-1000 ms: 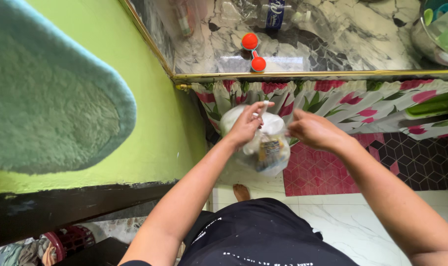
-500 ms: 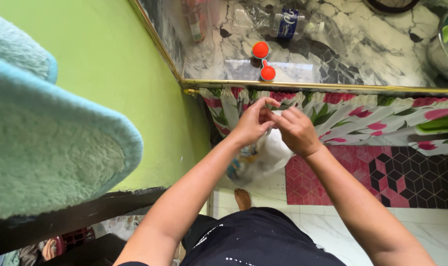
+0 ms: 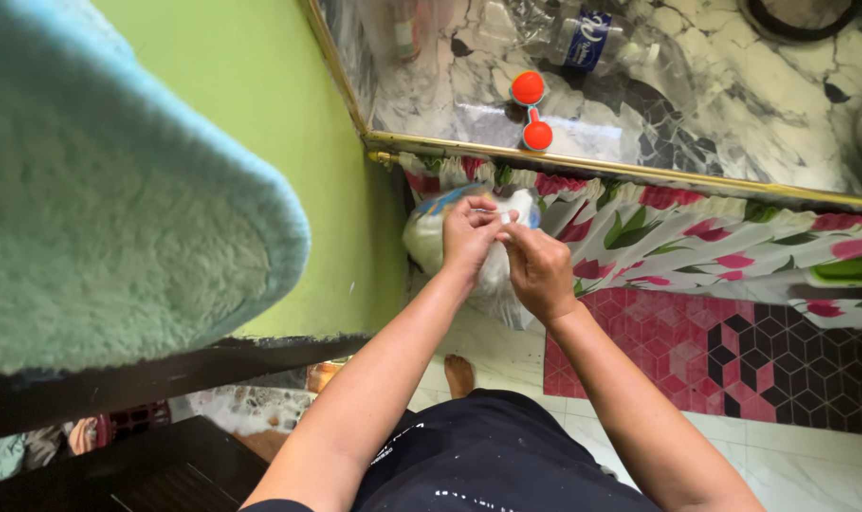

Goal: The person washes clothes in a basin, scrubs a rug with a brush, and mixes detergent with water in another bucket.

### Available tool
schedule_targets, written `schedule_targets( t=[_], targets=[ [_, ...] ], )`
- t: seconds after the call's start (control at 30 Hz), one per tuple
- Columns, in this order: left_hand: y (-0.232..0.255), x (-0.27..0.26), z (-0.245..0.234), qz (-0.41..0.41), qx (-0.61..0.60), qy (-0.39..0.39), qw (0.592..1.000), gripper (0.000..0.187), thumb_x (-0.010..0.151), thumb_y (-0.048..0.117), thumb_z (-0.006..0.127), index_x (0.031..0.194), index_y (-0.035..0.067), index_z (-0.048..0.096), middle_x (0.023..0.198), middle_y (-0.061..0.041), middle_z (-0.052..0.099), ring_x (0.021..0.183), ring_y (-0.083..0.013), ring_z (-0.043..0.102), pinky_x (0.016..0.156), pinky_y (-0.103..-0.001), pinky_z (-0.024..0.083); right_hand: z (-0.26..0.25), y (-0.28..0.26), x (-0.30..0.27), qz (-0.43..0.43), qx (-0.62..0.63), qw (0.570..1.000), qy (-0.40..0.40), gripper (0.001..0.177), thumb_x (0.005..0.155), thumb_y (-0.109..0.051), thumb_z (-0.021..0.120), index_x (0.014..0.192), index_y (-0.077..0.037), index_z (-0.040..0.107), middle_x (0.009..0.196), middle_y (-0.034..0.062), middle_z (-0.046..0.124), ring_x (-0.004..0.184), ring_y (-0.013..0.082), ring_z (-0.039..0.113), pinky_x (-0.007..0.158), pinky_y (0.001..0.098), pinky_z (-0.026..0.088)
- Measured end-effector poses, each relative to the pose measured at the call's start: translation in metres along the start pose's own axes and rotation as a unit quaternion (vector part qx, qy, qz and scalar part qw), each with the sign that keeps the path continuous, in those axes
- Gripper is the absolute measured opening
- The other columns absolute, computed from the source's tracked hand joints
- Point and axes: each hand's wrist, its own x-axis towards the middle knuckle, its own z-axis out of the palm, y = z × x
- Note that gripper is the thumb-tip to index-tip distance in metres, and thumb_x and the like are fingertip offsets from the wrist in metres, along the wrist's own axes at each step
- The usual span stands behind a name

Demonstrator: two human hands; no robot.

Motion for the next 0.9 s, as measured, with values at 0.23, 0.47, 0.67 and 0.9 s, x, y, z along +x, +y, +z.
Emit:
schedule_targets(
  t=[0.23, 0.47, 0.67, 0.9],
  targets=[
    [0.014, -0.012, -0.014, -0.153, 0.028, -0.096, 0.983, 0.04, 0.086, 0.009, 0.079, 0.122, 0.01, 0.062, 0.092, -0.004, 0.075, 0.079, -0.0092, 0.072, 0.061, -0.021, 0.052, 0.031, 0.055, -0.011, 0.536, 0.327, 0.772, 0.103, 0.022, 0.104, -0.026, 0.061, 0.095, -0.007, 0.069, 0.067, 0.0027, 0.062, 0.047, 0.0092, 0.048, 0.04, 0.0289, 0.034],
    [-0.008, -0.008, -0.007, -0.079, 0.142, -0.1, 0.982, 0.041, 0.073, -0.005, 0.075, 0.11, 0.006, 0.063, 0.08, -0.004, 0.073, 0.071, -0.0119, 0.069, 0.062, -0.027, 0.056, 0.048, 0.09, -0.049, 0.479, 0.247, 0.84, 0.067, 0.019, 0.1, -0.021, 0.071, 0.094, -0.003, 0.071, 0.075, -0.0011, 0.066, 0.063, 0.006, 0.056, 0.054, 0.0232, 0.045],
    [-0.021, -0.047, -0.004, 0.073, 0.448, 0.028, 0.891, 0.013, 0.082, 0.002, 0.072, 0.086, 0.008, 0.062, 0.066, -0.01, 0.066, 0.062, -0.0263, 0.065, 0.057, -0.042, 0.05, 0.077, 0.094, -0.104, 0.439, 0.165, 0.881, 0.055, 0.022, 0.094, -0.011, 0.072, 0.107, -0.002, 0.056, 0.089, 0.0056, 0.067, 0.075, 0.0084, 0.064, 0.064, 0.0245, 0.054],
    [-0.035, -0.054, -0.009, 0.039, 0.475, 0.052, 0.878, 0.011, 0.081, -0.002, 0.062, 0.087, 0.007, 0.059, 0.071, -0.018, 0.066, 0.068, -0.0394, 0.066, 0.063, -0.049, 0.05, 0.083, 0.074, -0.122, 0.468, 0.232, 0.851, 0.057, 0.028, 0.097, -0.007, 0.069, 0.103, -0.007, 0.042, 0.081, 0.0039, 0.063, 0.071, 0.0068, 0.061, 0.055, 0.0241, 0.045]
  ],
)
